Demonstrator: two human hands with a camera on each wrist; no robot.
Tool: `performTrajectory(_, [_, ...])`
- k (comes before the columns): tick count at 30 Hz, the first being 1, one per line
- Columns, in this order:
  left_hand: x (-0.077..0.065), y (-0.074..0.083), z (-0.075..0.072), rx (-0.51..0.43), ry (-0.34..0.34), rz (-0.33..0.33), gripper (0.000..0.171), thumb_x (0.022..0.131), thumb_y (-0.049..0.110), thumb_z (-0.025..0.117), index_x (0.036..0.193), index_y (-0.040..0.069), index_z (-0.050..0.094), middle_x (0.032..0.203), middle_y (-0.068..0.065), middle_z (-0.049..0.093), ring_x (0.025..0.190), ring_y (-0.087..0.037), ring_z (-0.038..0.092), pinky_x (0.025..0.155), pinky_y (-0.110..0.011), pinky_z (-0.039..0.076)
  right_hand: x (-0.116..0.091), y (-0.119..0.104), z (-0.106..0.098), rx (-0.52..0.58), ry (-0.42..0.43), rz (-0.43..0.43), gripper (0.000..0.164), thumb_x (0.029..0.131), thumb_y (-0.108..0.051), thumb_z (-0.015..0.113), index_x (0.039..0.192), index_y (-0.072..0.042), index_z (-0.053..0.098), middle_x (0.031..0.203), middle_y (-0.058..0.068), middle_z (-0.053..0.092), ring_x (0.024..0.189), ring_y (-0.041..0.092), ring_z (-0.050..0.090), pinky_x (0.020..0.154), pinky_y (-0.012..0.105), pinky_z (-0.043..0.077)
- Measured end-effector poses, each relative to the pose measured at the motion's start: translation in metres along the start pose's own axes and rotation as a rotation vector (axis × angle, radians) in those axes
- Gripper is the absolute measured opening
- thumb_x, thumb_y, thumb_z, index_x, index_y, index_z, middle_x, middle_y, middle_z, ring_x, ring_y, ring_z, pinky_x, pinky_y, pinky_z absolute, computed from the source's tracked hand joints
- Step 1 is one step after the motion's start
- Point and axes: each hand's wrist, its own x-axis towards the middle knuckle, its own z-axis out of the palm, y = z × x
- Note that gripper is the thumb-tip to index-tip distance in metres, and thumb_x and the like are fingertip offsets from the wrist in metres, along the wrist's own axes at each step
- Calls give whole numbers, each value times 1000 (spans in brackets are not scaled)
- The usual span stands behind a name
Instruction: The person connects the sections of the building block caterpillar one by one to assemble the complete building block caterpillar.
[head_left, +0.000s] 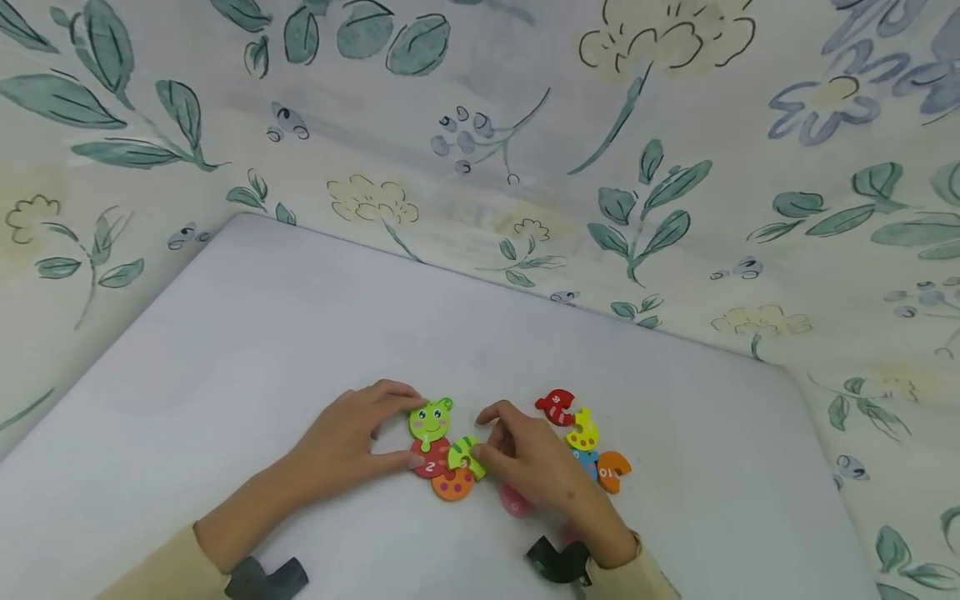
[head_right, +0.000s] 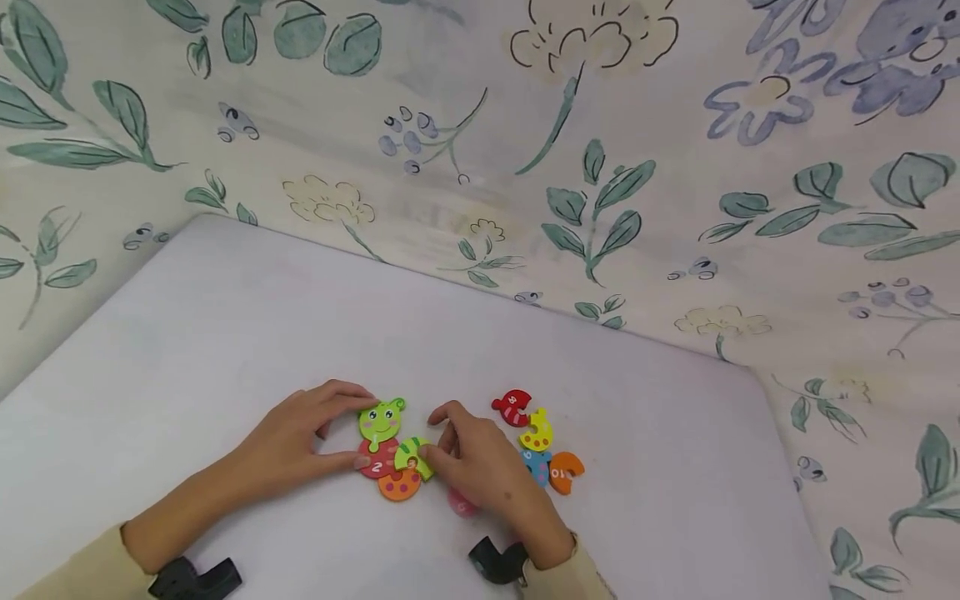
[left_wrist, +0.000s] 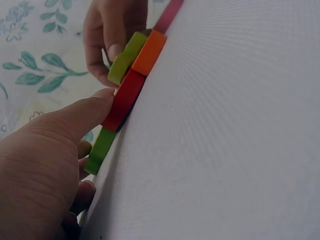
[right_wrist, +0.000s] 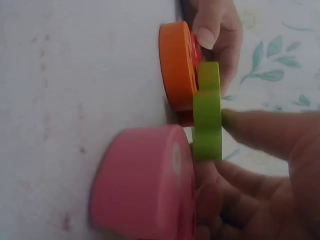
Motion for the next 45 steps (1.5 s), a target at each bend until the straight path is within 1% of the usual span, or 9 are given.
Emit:
performTrajectory(4, [0,0,-2,-5,17,11,70,81,60,84,142,30,64,138,13,57,72,2,46,75,-30,44,3,-1,1,-20,-42,-19,27,100,-35,71,119,-17,67,81,-9,62,73,13,57,66,26,49])
performTrajectory(10, [0,0,-2,-1,29,34,69,82,55,86,141,28,65,138,12,58,73,3,45,76,-31,44,6,3,6,-48,99,-3,19,101,-29,71,114,-15,69,78,-7,60,71,14,56,60,26,49])
performTrajectory(14, [0,1,-2,-2,29,42,66,83,52,86,141,27,65,137,10,59,73,3,45,76,-31,44,5,6,9,-131,127,-21,19,98,-21,72,117,-18,69,79,-9,58,68,12,54,59,25,48])
performTrajectory(20, [0,2,-2,-18,10,18,63,84,51,86,140,28,66,137,10,60,77,2,46,73,-29,44,2,7,12,-168,87,-98,25,101,-18,66,125,-18,69,97,-10,62,78,10,56,70,25,53])
performTrajectory(27, [1,1,-2,-12,32,47,65,83,52,86,140,27,66,137,10,59,76,3,45,74,-29,44,0,6,8,-149,-39,-162,33,104,-41,63,131,-22,67,112,-11,59,91,9,55,80,27,52])
performTrajectory(31, [1,0,-1,-4,52,62,66,82,51,87,139,26,67,136,11,59,74,3,45,73,-28,43,1,6,6,-116,-45,-138,32,100,-42,69,122,-19,67,106,-11,58,89,10,55,78,27,52])
performTrajectory(35, [1,1,-1,-10,44,48,66,82,51,87,140,26,66,136,11,59,74,2,45,72,-28,44,3,6,6,-19,10,-70,27,99,-35,73,116,-17,63,93,-8,60,80,14,55,67,26,50])
performTrajectory(40, [1,2,-3,-25,14,18,66,84,51,86,141,27,65,137,10,59,77,1,46,73,-28,45,5,9,9,-7,98,-61,27,100,-30,73,122,-16,68,86,-9,60,75,14,55,63,24,48])
performTrajectory(45, [1,2,-2,-26,11,16,66,83,51,86,141,28,65,137,10,59,78,1,47,73,-28,45,4,9,11,1,110,-81,30,101,-30,71,129,-19,72,82,-10,60,74,13,56,64,25,49])
